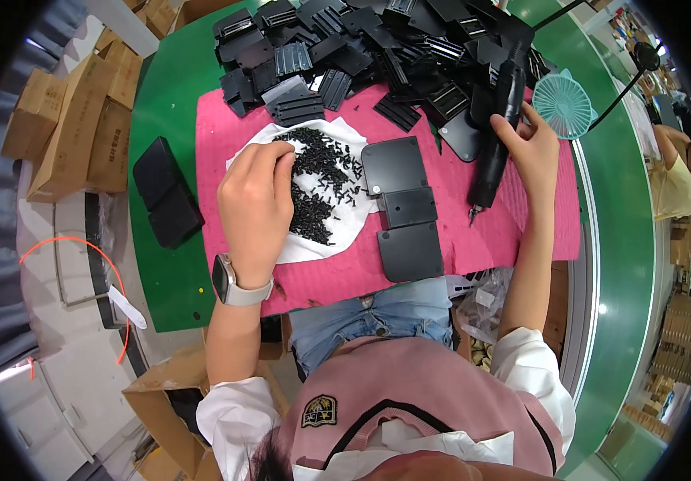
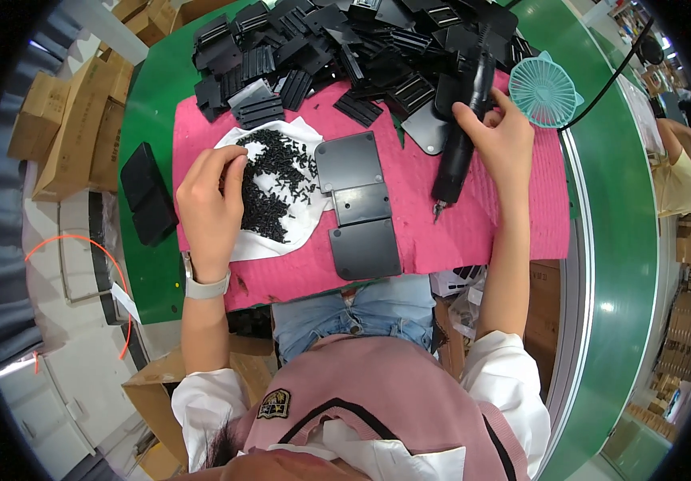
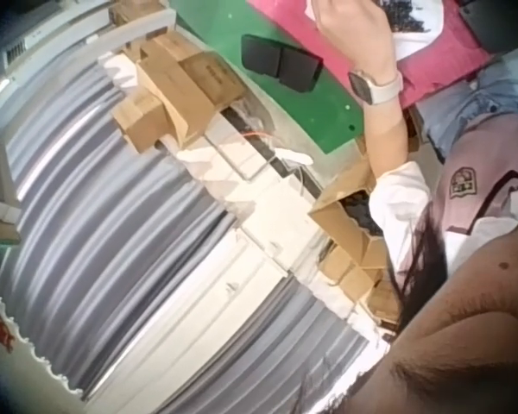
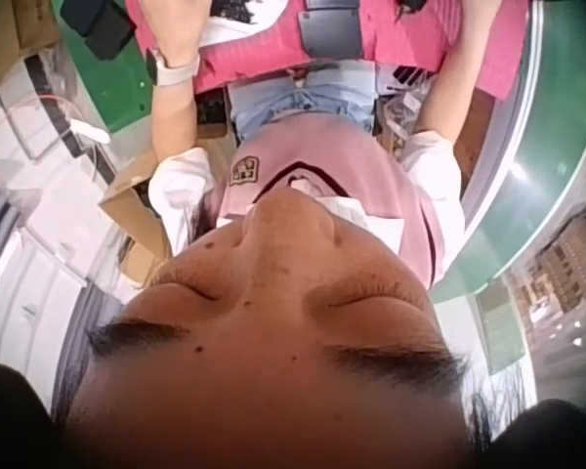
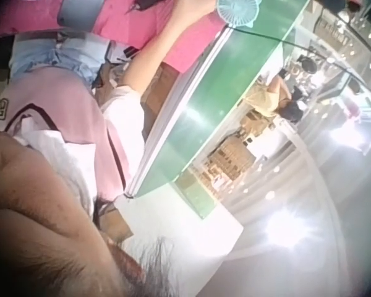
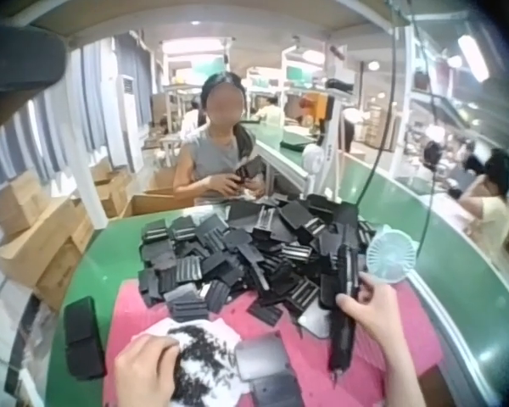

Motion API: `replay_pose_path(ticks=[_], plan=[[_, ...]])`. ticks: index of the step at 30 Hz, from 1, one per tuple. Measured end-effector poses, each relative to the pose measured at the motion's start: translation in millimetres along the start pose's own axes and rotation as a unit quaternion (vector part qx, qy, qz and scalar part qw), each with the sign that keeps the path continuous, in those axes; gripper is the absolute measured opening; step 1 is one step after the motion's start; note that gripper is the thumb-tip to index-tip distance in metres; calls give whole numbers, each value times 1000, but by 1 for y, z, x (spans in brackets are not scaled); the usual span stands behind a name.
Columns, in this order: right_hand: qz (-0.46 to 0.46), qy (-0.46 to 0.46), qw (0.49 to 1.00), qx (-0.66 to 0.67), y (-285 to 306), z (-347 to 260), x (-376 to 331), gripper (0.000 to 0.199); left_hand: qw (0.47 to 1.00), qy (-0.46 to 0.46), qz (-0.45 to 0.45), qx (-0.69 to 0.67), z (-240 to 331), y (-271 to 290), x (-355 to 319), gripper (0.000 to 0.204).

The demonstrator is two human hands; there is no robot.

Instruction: Assembling small plastic parts by attaching clips and driving screws using an electric screwdriver.

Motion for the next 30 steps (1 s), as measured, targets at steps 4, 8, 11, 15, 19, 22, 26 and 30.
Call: replay_pose_path(ticks=[4,8,11,15,19,22,26,30], plan=[[-97,-69,905,407,-24,-14,-10,49,955,144,-90,-243,-11,-10,-4,6],[-157,-38,768,619,-24,-69,-8,59,846,242,-185,-437,-21,-26,-6,10],[-150,-36,705,692,-17,-115,-8,55,752,309,-186,-552,-23,-31,-8,12],[-268,153,621,721,-11,-164,-8,64,711,297,-251,-586,-14,-32,-12,11],[-269,221,533,771,-13,-179,-14,60,681,282,-293,-609,2,-38,-21,15],[-234,245,519,785,-19,-177,-21,53,659,299,-338,-602,16,-40,-30,17],[-224,217,560,767,-28,-176,-27,48,672,291,-344,-587,19,-42,-34,17],[-238,230,543,772,-32,-176,-26,46,705,277,-318,-570,16,-41,-32,16]])
Point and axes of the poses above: each hand's wrist, its own x-axis towards the middle knuckle, its own y-axis out of the back of the hand, z = x × y, the point moved 6 cm from there along x, towards the middle knuckle, and after that the axes turned 8 degrees about y, right-handed, at the moved point
